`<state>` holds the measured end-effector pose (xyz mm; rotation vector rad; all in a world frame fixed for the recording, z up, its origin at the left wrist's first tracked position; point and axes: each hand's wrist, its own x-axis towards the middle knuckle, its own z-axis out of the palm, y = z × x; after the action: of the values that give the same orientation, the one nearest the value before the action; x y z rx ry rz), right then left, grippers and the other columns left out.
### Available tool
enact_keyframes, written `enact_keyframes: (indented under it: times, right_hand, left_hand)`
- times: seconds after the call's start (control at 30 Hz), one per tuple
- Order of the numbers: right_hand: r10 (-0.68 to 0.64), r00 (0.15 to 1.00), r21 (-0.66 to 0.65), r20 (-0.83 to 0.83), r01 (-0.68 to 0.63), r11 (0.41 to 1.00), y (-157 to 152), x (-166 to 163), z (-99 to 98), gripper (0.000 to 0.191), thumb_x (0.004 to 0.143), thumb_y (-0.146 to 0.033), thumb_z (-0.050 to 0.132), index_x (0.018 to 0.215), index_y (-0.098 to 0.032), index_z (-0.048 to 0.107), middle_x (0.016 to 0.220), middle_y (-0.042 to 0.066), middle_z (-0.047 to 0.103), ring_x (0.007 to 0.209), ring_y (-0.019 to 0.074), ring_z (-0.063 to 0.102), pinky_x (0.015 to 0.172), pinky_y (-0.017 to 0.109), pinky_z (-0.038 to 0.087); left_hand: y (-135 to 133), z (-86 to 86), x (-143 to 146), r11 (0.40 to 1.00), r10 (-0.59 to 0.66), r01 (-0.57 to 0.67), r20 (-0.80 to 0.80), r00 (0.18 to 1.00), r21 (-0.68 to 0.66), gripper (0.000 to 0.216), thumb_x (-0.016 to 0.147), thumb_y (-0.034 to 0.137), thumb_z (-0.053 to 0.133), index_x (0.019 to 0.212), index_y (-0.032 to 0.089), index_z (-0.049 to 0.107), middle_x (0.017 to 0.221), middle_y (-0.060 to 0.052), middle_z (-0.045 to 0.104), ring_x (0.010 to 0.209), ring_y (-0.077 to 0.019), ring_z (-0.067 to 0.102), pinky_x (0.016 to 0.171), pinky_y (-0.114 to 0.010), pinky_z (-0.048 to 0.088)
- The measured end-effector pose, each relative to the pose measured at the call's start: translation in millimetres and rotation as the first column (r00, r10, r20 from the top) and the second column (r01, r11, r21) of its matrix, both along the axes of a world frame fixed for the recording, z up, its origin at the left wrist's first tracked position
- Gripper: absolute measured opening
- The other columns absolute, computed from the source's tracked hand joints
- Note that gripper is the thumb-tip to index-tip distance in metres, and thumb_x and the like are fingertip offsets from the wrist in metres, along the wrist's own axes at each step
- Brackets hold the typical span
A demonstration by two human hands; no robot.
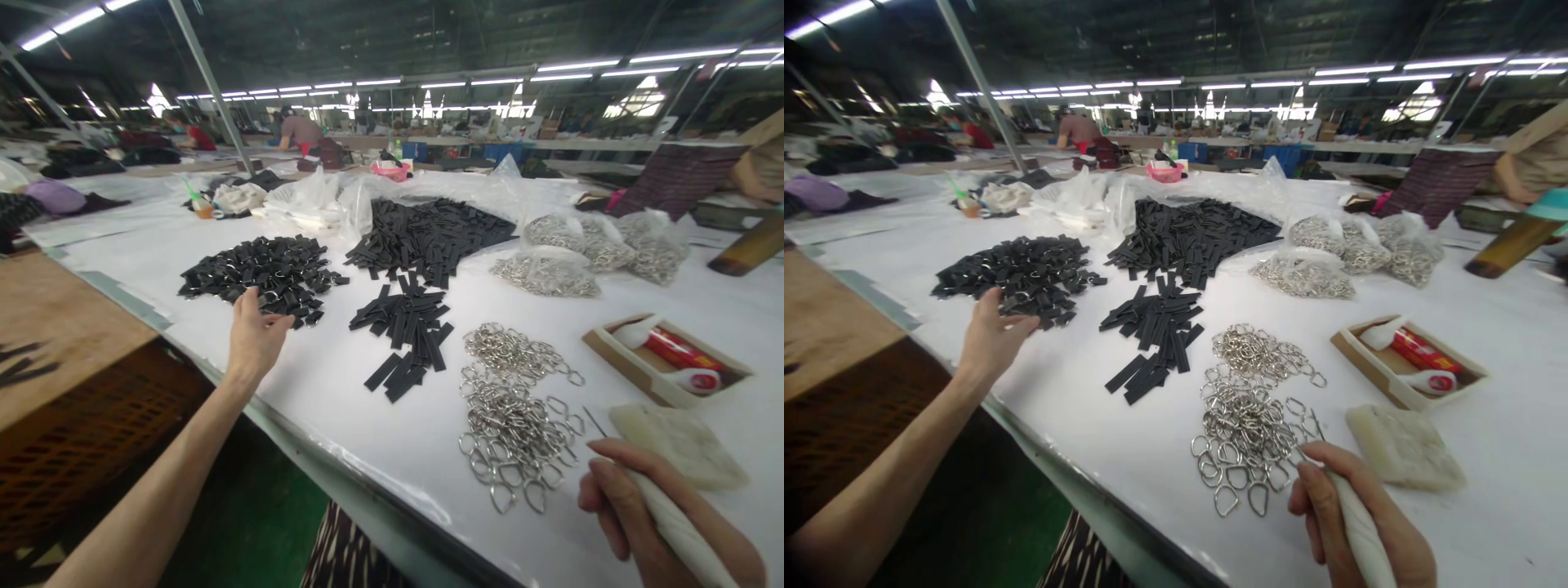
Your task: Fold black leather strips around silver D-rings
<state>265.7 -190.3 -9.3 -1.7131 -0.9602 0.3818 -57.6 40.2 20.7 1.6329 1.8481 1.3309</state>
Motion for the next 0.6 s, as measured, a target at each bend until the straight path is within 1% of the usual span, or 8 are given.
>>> enact_keyframes:
  times: [0.07, 0.13, 0.2, 0.27, 0.33, 0.4, 0.5, 0.6]
  right_hand:
    - [0.085, 0.996, -0.005, 0.037, -0.085, 0.996, 1.0, -1.9, -1.6, 0.022, 0.083, -0.040, 0.059, 0.091, -0.020, 0.061, 0.055, -0.001, 0.060, 0.037, 0.0115, 0.049, 0.035, 0.019, 0.042]
    - [0.131, 0.986, 0.016, 0.105, -0.134, 0.991, 1.8, -3.7, -3.9, 0.015, 0.085, -0.035, 0.057, 0.089, -0.021, 0.060, 0.057, -0.002, 0.060, 0.040, 0.0113, 0.051, 0.038, 0.018, 0.043]
    - [0.160, 0.966, 0.022, 0.201, -0.168, 0.986, 2.0, -4.7, -7.3, 0.009, 0.085, -0.031, 0.057, 0.086, -0.022, 0.058, 0.061, -0.003, 0.059, 0.046, 0.0118, 0.052, 0.042, 0.018, 0.044]
    - [0.232, 0.930, -0.039, 0.284, -0.231, 0.972, 1.5, -5.1, -12.4, 0.005, 0.086, -0.028, 0.057, 0.086, -0.023, 0.057, 0.067, -0.002, 0.060, 0.055, 0.0131, 0.055, 0.049, 0.019, 0.046]
    - [0.323, 0.873, -0.084, 0.365, -0.315, 0.945, 0.8, -5.8, -18.7, 0.006, 0.087, -0.024, 0.056, 0.093, -0.022, 0.057, 0.076, 0.000, 0.062, 0.065, 0.0154, 0.059, 0.058, 0.022, 0.049]
    - [0.382, 0.790, -0.081, 0.479, -0.394, 0.916, 1.3, -7.8, -25.0, 0.011, 0.088, -0.018, 0.053, 0.098, -0.021, 0.057, 0.089, 0.004, 0.065, 0.077, 0.0183, 0.061, 0.068, 0.027, 0.051]
    - [0.399, 0.656, -0.075, 0.641, -0.463, 0.883, 5.1, -15.0, -29.8, 0.016, 0.085, -0.008, 0.048, 0.093, -0.019, 0.057, 0.107, 0.008, 0.066, 0.089, 0.0218, 0.059, 0.074, 0.033, 0.050]
    - [0.363, 0.587, -0.060, 0.724, -0.470, 0.880, 11.2, -26.9, -27.0, 0.019, 0.082, -0.004, 0.046, 0.087, -0.018, 0.058, 0.106, 0.009, 0.067, 0.089, 0.0228, 0.057, 0.073, 0.034, 0.049]
  left_hand:
    - [-18.3, -7.3, 17.7, 0.995, -0.087, 0.082, -0.083, 0.993, -0.057, 0.043, 0.066, 0.029, 0.063, 0.106, 0.015, 0.061, 0.100, -0.010, 0.065, 0.078, -0.0238, 0.061, 0.077, -0.037, 0.048]
    - [-38.1, -15.2, 38.7, 0.962, -0.253, 0.234, -0.135, 0.958, -0.142, 0.025, 0.070, 0.036, 0.061, 0.085, 0.018, 0.068, 0.085, -0.006, 0.068, 0.073, -0.0226, 0.061, 0.076, -0.034, 0.047]
    - [-51.5, -19.7, 56.9, 0.902, -0.424, 0.377, -0.267, 0.865, -0.211, 0.029, 0.076, 0.040, 0.053, 0.085, 0.018, 0.068, 0.086, -0.005, 0.068, 0.069, -0.0212, 0.060, 0.073, -0.033, 0.046]
    - [-54.7, -20.2, 69.3, 0.839, -0.541, 0.453, -0.376, 0.753, -0.301, 0.037, 0.077, 0.043, 0.048, 0.095, 0.016, 0.066, 0.092, -0.007, 0.066, 0.067, -0.0212, 0.058, 0.069, -0.033, 0.045]
    - [-50.3, -18.1, 76.1, 0.778, -0.625, 0.474, -0.425, 0.655, -0.413, 0.041, 0.076, 0.042, 0.046, 0.101, 0.015, 0.063, 0.096, -0.008, 0.064, 0.069, -0.0226, 0.058, 0.066, -0.033, 0.044]
    - [-44.1, -15.2, 79.2, 0.737, -0.669, 0.457, -0.445, 0.595, -0.498, 0.040, 0.074, 0.038, 0.046, 0.103, 0.015, 0.061, 0.099, -0.009, 0.063, 0.075, -0.0242, 0.059, 0.067, -0.033, 0.043]
    - [-39.8, -11.6, 81.0, 0.733, -0.668, 0.399, -0.473, 0.575, -0.550, 0.036, 0.071, 0.033, 0.045, 0.100, 0.016, 0.059, 0.095, -0.009, 0.063, 0.078, -0.0249, 0.059, 0.068, -0.033, 0.042]
    - [-40.6, -11.1, 82.3, 0.731, -0.661, 0.366, -0.464, 0.590, -0.576, 0.031, 0.070, 0.031, 0.046, 0.093, 0.017, 0.059, 0.087, -0.007, 0.062, 0.074, -0.0238, 0.058, 0.065, -0.031, 0.042]
